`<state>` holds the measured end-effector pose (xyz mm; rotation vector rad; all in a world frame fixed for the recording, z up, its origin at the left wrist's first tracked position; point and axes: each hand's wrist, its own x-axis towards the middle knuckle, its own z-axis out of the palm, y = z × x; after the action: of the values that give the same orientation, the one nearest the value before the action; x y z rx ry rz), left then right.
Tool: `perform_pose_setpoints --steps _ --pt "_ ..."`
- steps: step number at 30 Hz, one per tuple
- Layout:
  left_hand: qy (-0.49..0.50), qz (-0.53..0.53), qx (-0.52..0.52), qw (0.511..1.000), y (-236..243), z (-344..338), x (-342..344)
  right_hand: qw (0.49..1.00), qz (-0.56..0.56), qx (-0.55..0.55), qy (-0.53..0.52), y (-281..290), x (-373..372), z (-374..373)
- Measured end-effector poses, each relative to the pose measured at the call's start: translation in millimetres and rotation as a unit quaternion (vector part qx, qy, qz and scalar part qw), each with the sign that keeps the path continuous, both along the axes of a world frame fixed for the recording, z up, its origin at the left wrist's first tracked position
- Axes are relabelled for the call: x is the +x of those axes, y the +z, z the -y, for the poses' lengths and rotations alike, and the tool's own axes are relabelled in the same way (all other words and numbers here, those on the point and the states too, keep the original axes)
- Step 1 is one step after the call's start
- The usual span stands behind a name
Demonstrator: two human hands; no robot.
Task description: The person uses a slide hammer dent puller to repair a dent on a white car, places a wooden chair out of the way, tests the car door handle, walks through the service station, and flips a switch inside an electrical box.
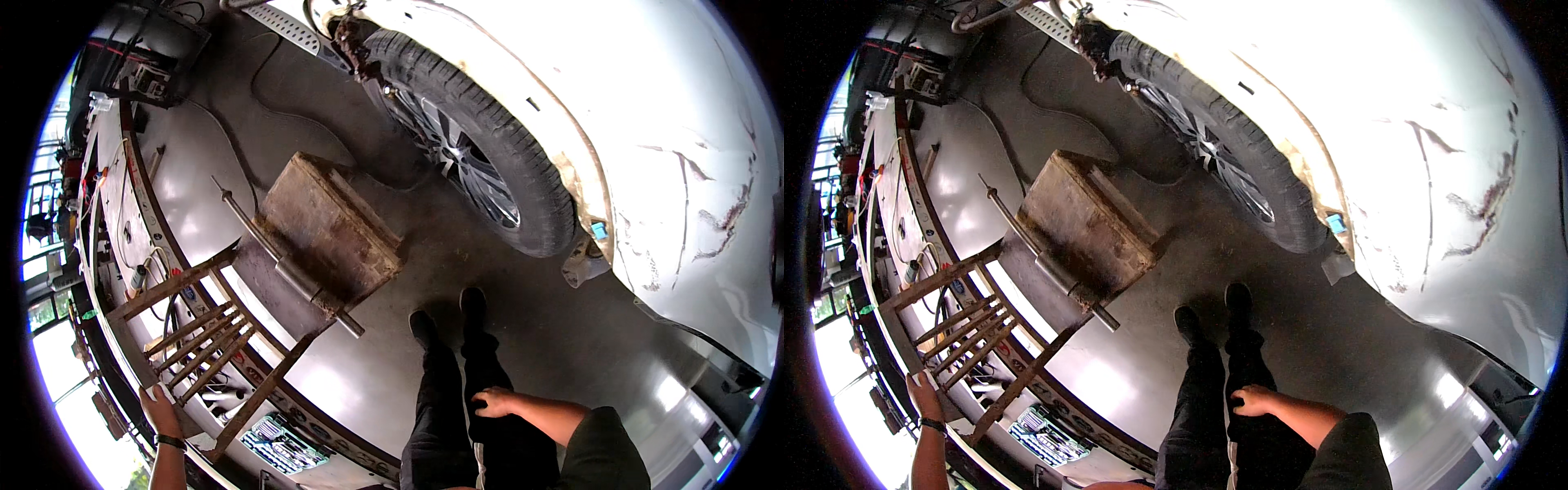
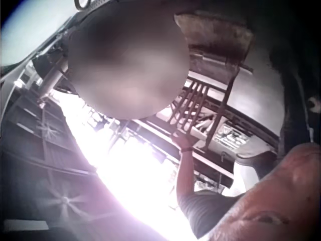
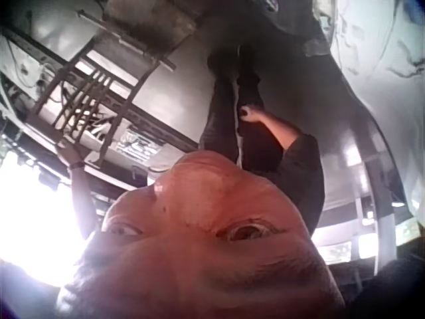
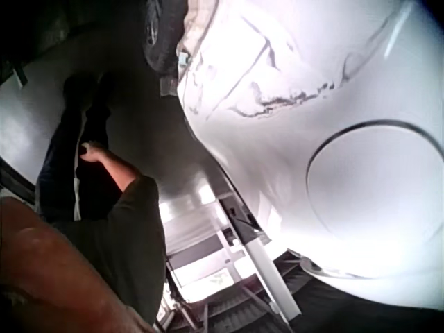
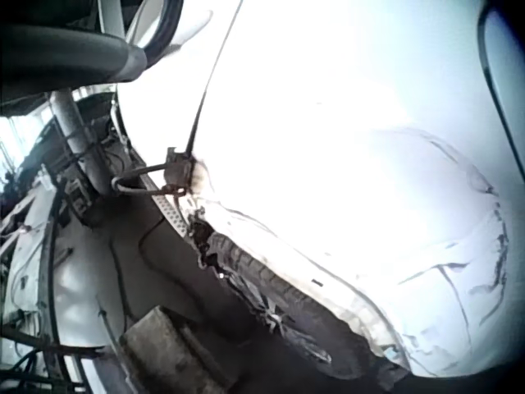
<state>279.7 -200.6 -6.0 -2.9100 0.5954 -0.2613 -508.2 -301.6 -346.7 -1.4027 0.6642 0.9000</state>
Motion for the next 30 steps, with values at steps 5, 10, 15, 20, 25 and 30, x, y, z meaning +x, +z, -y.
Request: perform_pose_setpoints --steps 5,10,15,20,25,30 --pt "0.019 -0.063 -0.094 0.993 6 4 -11 0.991 0.025 -0.122 -0.051 13 5 -17" --pt "0.037 -0.115 -0.172 0.978 4 14 -26 0.973 0.016 -0.205 -0.108 11 17 -26" --pt "0.044 -0.130 -0.177 0.975 4 21 -33 0.971 -0.006 -0.199 -0.129 16 35 -16" --pt "0.030 -0.159 -0.189 0.968 3 6 -24 0.968 0.018 -0.211 -0.136 22 52 2" --pt "0.041 -0.164 -0.214 0.962 1 18 -32 0.964 0.020 -0.220 -0.151 17 60 2" --pt "0.022 -0.197 -0.264 0.944 -2 9 -24 0.962 -0.007 -0.225 -0.154 19 67 2"
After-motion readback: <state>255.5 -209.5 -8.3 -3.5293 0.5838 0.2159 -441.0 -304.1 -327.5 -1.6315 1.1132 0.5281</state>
